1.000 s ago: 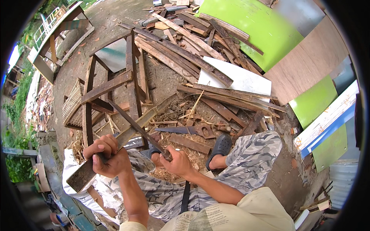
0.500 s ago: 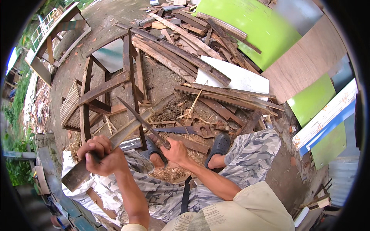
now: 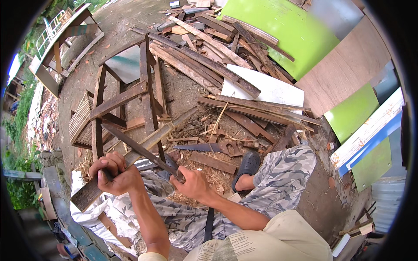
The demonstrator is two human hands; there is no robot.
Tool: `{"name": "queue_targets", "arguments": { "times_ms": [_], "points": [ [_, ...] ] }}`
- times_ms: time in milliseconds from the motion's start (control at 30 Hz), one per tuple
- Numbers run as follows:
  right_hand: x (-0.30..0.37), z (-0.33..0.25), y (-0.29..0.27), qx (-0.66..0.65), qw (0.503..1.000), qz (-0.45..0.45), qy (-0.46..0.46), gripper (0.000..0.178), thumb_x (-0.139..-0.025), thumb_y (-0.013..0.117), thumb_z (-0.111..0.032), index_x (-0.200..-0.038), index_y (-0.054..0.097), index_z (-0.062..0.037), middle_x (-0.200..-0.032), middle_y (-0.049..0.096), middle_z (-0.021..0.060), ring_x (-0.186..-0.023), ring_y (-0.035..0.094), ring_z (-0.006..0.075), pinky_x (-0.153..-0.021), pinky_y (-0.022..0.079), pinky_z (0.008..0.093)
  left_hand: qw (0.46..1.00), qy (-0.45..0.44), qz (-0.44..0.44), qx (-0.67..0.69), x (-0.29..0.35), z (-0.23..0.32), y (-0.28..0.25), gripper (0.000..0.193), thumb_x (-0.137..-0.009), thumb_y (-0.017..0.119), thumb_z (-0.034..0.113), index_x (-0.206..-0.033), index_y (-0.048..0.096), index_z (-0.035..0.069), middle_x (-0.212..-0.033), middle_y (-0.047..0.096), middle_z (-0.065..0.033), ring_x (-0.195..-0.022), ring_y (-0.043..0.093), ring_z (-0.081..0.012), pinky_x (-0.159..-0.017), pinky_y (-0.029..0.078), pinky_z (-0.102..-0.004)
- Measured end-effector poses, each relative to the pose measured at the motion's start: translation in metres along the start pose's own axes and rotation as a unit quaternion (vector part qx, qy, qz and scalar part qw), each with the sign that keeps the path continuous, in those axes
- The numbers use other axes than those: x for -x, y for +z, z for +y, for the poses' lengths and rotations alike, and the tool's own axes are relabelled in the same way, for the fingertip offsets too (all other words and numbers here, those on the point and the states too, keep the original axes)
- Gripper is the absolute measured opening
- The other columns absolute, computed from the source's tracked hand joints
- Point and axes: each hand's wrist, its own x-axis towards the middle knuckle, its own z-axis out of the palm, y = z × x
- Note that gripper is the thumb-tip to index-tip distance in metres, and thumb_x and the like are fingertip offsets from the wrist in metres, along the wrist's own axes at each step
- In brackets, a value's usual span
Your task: The person sits on the ground and uses a knife to shave thin strips from a wooden stick, repeatedly peeling the wood and letting the shavings fall to the floor.
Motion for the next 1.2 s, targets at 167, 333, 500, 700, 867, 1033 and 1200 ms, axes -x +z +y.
{"name": "queue_targets", "arguments": {
  "times_ms": [167, 333, 500, 700, 867, 1033, 1200],
  "points": [
    [-0.028, 0.081, -0.001, -0.018, 0.986, 0.015, 0.165, 0.023, -0.083, 0.070, -0.023, -0.089, 0.064, -0.0015, -0.060, 0.063, 0.0173, -0.060, 0.067, 0.0364, -0.059, 0.052, 0.0449, 1.000, -0.020, 0.014, 0.002, 0.007, 0.001, 0.006, 0.024, -0.086, 0.044, 0.029, -0.085, 0.054, 0.007, -0.051, 0.025, 0.0020, -0.043, 0.024, -0.0105, -0.044, 0.021, -0.0271],
    [-0.020, 0.017, -0.002, 0.000, 0.999, -0.005, 0.036, 0.023, -0.083, 0.069, -0.026, -0.085, 0.061, -0.0046, -0.063, 0.065, 0.0169, -0.061, 0.067, 0.0370, -0.059, 0.053, 0.0469, 1.000, 0.006, -0.011, -0.022, 0.005, 0.000, 0.010, 0.025, -0.088, 0.043, 0.029, -0.088, 0.049, 0.005, -0.051, 0.023, 0.0018, -0.043, 0.023, -0.0100, -0.045, 0.021, -0.0266],
    [-0.046, 0.092, 0.008, 0.008, 0.984, 0.020, 0.178, 0.028, -0.081, 0.069, -0.028, -0.083, 0.063, -0.0016, -0.065, 0.066, 0.0184, -0.065, 0.068, 0.0359, -0.061, 0.051, 0.0456, 1.000, -0.010, 0.004, -0.008, 0.004, -0.003, 0.019, 0.023, -0.087, 0.042, 0.028, -0.086, 0.050, 0.006, -0.051, 0.023, 0.0019, -0.043, 0.023, -0.0102, -0.044, 0.020, -0.0267],
    [-0.024, 0.037, 0.007, 0.033, 0.999, 0.013, -0.026, 0.026, -0.080, 0.071, -0.025, -0.085, 0.064, 0.0004, -0.068, 0.066, 0.0209, -0.065, 0.067, 0.0400, -0.061, 0.052, 0.0462, 1.000, -0.004, 0.020, -0.015, -0.002, 0.001, 0.010, 0.023, -0.084, 0.044, 0.028, -0.083, 0.053, 0.007, -0.050, 0.026, 0.0014, -0.041, 0.024, -0.0108, -0.042, 0.020, -0.0273],
    [-0.057, 0.105, 0.022, 0.030, 0.987, 0.051, 0.148, 0.030, -0.080, 0.072, -0.025, -0.094, 0.066, 0.0010, -0.069, 0.067, 0.0204, -0.062, 0.067, 0.0387, -0.060, 0.052, 0.0467, 0.999, -0.015, 0.033, -0.001, 0.003, -0.002, 0.009, 0.025, -0.087, 0.042, 0.028, -0.086, 0.050, 0.005, -0.052, 0.023, 0.0023, -0.043, 0.023, -0.0097, -0.045, 0.021, -0.0264],
    [-0.043, 0.067, 0.012, 0.018, 1.000, 0.018, -0.004, 0.026, -0.083, 0.069, -0.027, -0.093, 0.067, -0.0030, -0.063, 0.067, 0.0157, -0.057, 0.067, 0.0312, -0.057, 0.053, 0.0431, 1.000, 0.003, 0.016, -0.020, 0.002, 0.002, 0.007, 0.024, -0.086, 0.043, 0.027, -0.085, 0.049, 0.004, -0.052, 0.024, 0.0022, -0.043, 0.023, -0.0096, -0.046, 0.022, -0.0267],
    [-0.072, 0.125, 0.010, 0.076, 0.983, 0.024, 0.165, 0.024, -0.084, 0.068, -0.027, -0.081, 0.064, -0.0031, -0.065, 0.067, 0.0137, -0.051, 0.064, 0.0251, -0.049, 0.049, 0.0378, 0.998, 0.005, 0.065, -0.017, -0.008, -0.006, 0.001, 0.023, -0.087, 0.042, 0.027, -0.083, 0.050, 0.006, -0.053, 0.025, 0.0017, -0.042, 0.022, -0.0099, -0.043, 0.019, -0.0265]
  ]
}}
